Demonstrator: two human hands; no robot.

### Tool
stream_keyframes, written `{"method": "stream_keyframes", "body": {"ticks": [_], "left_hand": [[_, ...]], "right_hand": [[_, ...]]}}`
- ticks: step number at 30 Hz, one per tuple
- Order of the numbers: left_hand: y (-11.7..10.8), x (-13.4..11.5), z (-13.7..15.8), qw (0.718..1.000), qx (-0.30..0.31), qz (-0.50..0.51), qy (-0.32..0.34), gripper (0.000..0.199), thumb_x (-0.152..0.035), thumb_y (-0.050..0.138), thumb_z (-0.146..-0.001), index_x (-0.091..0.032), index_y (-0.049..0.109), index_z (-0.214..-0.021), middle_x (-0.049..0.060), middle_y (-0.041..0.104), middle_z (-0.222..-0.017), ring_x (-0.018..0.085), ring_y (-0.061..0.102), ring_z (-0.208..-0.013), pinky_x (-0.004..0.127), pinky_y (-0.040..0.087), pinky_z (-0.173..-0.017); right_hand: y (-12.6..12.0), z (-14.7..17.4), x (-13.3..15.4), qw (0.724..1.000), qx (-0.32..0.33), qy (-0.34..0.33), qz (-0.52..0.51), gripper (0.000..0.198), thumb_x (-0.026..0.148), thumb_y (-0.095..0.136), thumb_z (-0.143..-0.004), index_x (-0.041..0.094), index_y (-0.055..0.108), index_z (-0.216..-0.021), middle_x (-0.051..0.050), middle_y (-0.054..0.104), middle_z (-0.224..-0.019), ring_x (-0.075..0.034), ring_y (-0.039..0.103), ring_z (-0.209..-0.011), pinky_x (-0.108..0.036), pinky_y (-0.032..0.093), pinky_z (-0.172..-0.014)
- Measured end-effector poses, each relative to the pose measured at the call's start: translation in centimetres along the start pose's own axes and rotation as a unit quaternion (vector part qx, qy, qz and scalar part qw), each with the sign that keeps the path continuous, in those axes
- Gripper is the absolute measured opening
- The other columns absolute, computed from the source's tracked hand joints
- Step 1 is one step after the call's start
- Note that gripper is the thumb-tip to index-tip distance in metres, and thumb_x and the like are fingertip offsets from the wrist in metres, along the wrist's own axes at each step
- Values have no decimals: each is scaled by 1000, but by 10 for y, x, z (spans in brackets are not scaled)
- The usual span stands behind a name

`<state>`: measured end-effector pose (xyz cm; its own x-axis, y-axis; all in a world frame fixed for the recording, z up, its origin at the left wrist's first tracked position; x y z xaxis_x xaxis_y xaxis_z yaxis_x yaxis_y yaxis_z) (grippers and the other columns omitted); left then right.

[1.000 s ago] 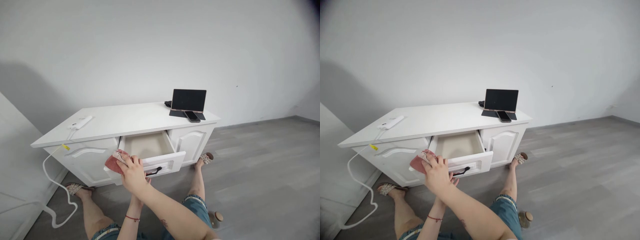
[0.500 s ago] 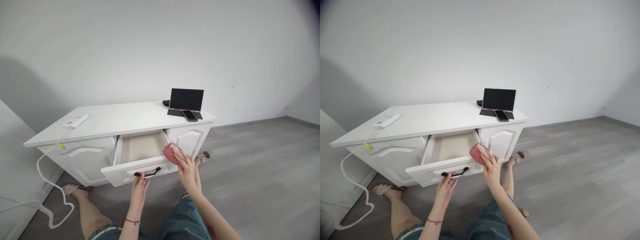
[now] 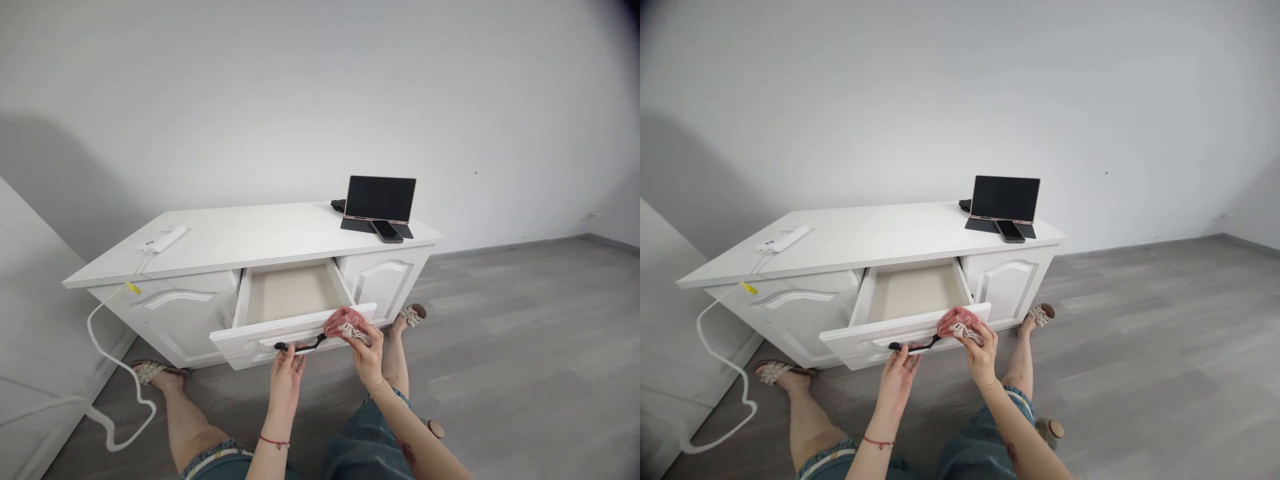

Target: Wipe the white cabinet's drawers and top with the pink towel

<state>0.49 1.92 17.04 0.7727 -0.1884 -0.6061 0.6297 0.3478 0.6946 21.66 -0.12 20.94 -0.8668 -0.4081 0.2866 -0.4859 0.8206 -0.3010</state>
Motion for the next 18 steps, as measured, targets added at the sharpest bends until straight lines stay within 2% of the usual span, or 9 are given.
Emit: {"method": "stream_keyframes", "body": {"ticks": [3,11,13,18], "left_hand": [[0,1,0,1000,-5,2,-9,21,-20,79,-67,-19,58,-65,3,73,-77,15,69,-81,31,52,-84],[-2,2,-1,1000,-16,11,-18,26,-19,80,-67,-19,54,-61,2,73,-77,13,69,-80,30,52,-84],[-3,2,-1,1000,-15,11,-17,26,-18,81,-65,-19,55,-62,1,73,-77,12,68,-79,28,52,-83],[-5,2,-1,1000,-14,11,-4,28,-21,86,-58,-18,58,-65,0,71,-74,9,66,-73,21,50,-75]], "right_hand": [[3,13,-10,1000,17,-19,8,25,15,56,-86,26,75,-74,-6,58,-106,-24,51,-105,-42,49,-84],[22,64,-27,993,107,49,7,24,23,55,-87,25,76,-75,-6,61,-103,-23,54,-98,-41,48,-81],[23,68,-27,992,90,90,-14,22,24,56,-86,24,76,-77,-7,61,-103,-23,55,-97,-42,50,-80],[10,45,-13,976,-40,198,-77,24,14,50,-84,18,73,-83,-11,51,-109,-22,55,-100,-42,51,-83]]}}
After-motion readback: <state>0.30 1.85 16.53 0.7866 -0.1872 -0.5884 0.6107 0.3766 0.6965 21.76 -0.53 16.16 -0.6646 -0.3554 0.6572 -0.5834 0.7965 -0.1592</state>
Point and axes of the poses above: each hand's wrist, its own z-axis away from the middle knuckle, its own y-axis out of the palm, x = y × z, the point moved 5 cm from there along -z, towards the middle knuckle
